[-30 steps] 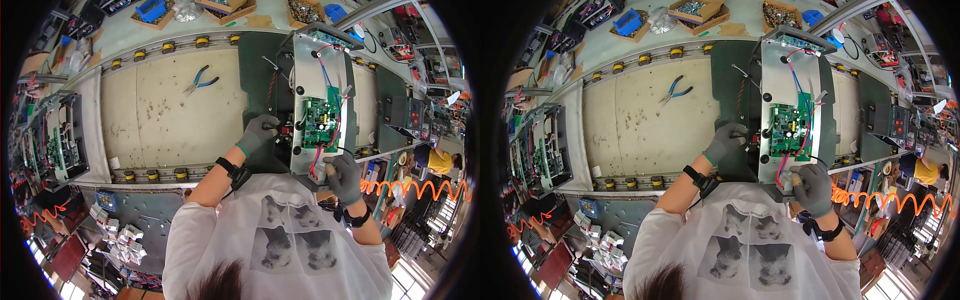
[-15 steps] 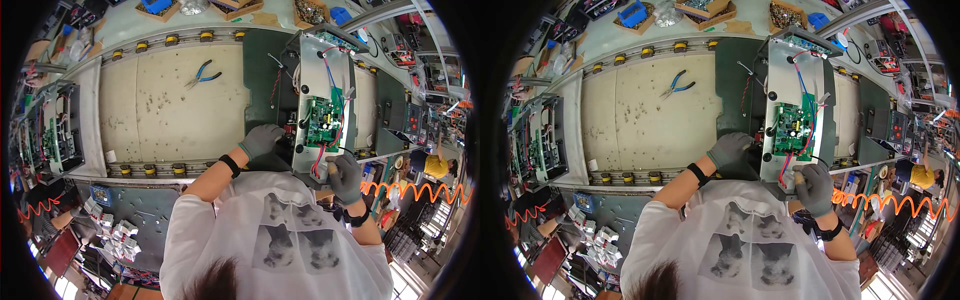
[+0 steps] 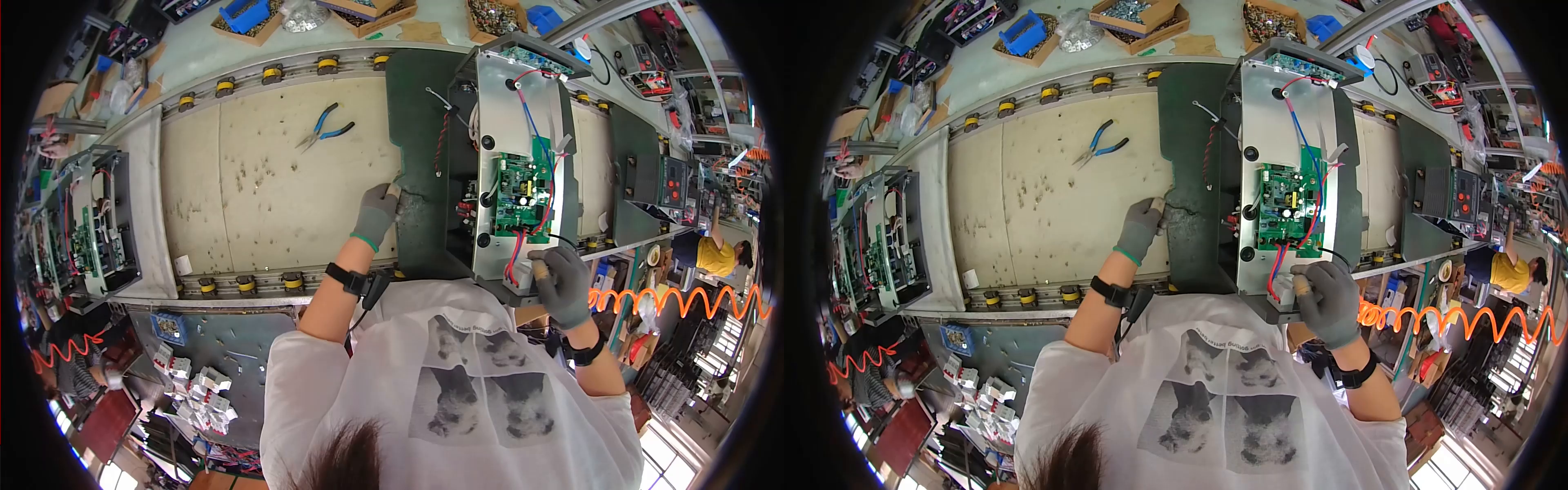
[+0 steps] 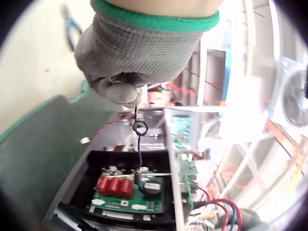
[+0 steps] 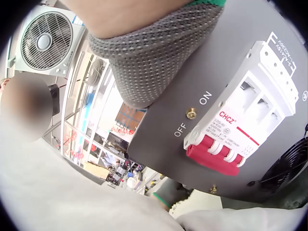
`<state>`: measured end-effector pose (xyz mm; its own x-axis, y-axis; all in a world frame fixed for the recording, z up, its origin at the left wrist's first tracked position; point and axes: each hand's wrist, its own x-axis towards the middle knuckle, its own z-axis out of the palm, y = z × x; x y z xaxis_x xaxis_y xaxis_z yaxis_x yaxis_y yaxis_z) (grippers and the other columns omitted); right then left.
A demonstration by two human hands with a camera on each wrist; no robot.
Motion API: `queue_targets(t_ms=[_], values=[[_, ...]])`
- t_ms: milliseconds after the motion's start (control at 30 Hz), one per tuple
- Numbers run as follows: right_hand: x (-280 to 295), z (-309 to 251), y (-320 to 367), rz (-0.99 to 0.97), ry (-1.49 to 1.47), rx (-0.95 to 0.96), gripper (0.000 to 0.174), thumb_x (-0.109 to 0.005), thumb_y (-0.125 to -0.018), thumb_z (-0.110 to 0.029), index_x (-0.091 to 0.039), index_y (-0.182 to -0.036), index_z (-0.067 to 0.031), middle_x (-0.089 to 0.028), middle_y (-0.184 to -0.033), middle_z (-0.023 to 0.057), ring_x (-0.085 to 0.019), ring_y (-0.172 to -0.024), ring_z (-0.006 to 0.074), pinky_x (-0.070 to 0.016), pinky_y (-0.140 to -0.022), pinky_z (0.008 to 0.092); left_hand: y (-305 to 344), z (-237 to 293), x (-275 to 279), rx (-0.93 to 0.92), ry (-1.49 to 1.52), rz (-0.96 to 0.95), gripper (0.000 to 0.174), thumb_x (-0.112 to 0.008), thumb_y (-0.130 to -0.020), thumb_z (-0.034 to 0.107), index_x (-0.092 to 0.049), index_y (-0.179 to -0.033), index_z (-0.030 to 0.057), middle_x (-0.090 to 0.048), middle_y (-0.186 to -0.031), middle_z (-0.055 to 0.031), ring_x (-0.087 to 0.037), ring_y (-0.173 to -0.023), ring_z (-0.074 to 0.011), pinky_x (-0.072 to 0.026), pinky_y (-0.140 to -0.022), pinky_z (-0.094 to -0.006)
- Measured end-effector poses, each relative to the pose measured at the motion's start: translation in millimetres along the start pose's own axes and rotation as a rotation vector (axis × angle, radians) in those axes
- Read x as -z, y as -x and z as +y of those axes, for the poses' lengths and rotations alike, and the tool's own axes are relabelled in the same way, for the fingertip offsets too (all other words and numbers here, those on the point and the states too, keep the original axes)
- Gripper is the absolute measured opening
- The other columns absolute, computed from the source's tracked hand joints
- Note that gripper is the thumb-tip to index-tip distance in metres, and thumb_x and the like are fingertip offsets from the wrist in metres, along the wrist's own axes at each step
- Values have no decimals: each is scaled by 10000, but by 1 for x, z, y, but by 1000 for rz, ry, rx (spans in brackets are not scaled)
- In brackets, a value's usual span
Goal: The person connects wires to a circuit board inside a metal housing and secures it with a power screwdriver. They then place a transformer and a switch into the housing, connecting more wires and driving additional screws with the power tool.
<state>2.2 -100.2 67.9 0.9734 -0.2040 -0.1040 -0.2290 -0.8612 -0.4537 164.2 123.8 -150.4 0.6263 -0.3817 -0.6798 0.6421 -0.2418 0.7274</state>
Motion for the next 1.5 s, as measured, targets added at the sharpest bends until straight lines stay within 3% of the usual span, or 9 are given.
queue_targets(t_ms=[33, 200, 233, 300, 400, 567, 667, 1300, 1500], values=[[0, 0, 0, 5, -6, 4, 121, -607, -782, -112, -670, -834, -22, -608, -745, 145, -574, -691, 324, -450, -611, 386, 10, 10, -8, -342, 3, 105, 167, -452, -949, 125, -567, -878, 26, -593, -709, -50, -547, -546, -116, -421, -480, -231], [0, 0, 0, 5, 16, 19, 123, -607, -783, -116, -669, -830, -21, -602, -739, 141, -568, -680, 323, -447, -604, 385, 61, 64, -59, -712, 98, -146, 131, -428, -962, 102, -537, -928, 36, -607, -748, -64, -537, -557, -94, -420, -504, -216], [0, 0, -1, 12, 15, 23, 124, -607, -784, -120, -668, -828, -22, -600, -736, 139, -567, -677, 324, -447, -603, 386, 49, 57, -55, -712, 95, -141, 131, -428, -962, 102, -537, -928, 36, -607, -748, -64, -537, -557, -94, -420, -504, -216], [-1, 2, 2, 20, 10, 32, 126, -608, -781, -123, -667, -829, -23, -600, -738, 140, -567, -681, 325, -448, -605, 388, 1, 28, -35, -130, 792, -124, 116, -438, -972, 137, -524, -957, 59, -555, -710, -36, -427, -505, -74, -352, -459, -207], [-1, 4, -1, 27, -7, 8, 132, -610, -776, -129, -667, -835, -25, -600, -744, 140, -568, -692, 326, -450, -610, 392, -42, -19, 21, -131, 1300, -337, 156, -479, -975, 217, -525, -948, 71, -474, -676, 0, -320, -493, -65, -283, -441, -211], [2, 2, 1, 19, 0, 32, 130, -608, -771, -120, -669, -838, -26, -607, -749, 133, -573, -695, 320, -453, -612, 394, -8, 43, -5, -342, 848, 58, 197, -519, -957, 238, -556, -982, 46, -451, -660, 17, -339, -517, -54, -308, -473, -214], [0, 0, 0, 39, 16, 61, 123, -605, -774, -115, -672, -832, -29, -613, -739, 126, -574, -686, 316, -454, -607, 388, -16, 48, -12, -561, -47, 70, 137, -646, -838, 116, -659, -924, 10, -619, -773, -20, -529, -652, -74, -433, -568, -220], [-4, 0, 0, 61, 76, 18, 131, -604, -770, -129, -675, -832, -37, -620, -748, 131, -579, -689, 322, -456, -614, 395, -11, 28, -82, -359, -45, -504, 128, -595, -842, 54, -631, -951, -2, -602, -765, -22, -535, -680, -87, -465, -623, -258], [-11, -14, -3, 33, 99, 77, 156, -612, -742, -167, -672, -821, -47, -616, -737, 120, -578, -665, 316, -454, -603, 401, -30, 14, -93, -680, -70, -446, 134, -591, -850, 42, -622, -965, -18, -622, -796, -58, -557, -702, -106, -473, -639, -260]])
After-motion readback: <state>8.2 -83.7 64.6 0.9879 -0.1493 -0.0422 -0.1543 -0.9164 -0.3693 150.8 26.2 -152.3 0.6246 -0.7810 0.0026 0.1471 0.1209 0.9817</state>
